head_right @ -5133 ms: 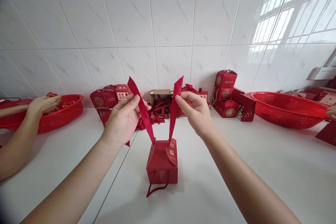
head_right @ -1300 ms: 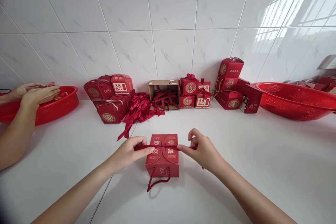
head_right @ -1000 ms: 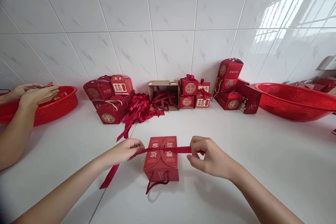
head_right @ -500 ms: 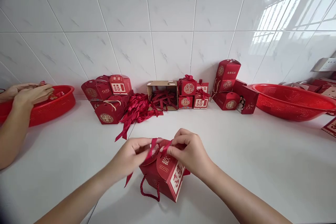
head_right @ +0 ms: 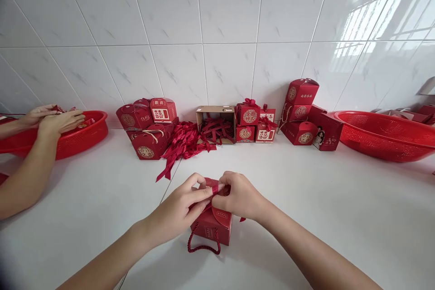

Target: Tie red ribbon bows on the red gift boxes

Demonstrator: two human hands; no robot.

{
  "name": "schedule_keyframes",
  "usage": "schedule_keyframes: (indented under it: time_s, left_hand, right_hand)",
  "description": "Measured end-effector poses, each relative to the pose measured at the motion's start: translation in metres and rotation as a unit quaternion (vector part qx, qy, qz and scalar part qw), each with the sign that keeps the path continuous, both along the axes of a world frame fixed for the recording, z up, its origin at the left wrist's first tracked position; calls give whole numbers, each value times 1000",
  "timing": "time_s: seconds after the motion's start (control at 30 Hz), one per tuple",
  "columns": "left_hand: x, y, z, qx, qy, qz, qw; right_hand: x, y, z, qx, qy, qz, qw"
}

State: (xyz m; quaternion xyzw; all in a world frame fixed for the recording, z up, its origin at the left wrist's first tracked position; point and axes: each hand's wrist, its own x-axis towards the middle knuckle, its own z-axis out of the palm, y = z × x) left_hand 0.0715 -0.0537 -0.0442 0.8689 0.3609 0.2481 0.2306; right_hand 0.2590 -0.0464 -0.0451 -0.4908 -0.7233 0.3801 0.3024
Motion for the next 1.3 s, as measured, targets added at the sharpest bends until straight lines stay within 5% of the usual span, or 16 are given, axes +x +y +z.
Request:
schedule_keyframes:
  time_s: [0.13,0.63,1.0,1.3]
  left_hand:
    - [-1,16,-2,-29,-44,-31,998]
    - [-18,12,-10,-57,-60,110,991]
    - [-31,13,0,-201,-85,19,976]
    - [-26,26,1,-157,-26,46,986]
  right_hand:
    - [2,2,5,26,-54,53,997]
    - [12,-5,-4,81,-94,33,992]
    - [24,-5,-5,89,-76,101,988]
    - [29,-7,-5,92,-102,117,984]
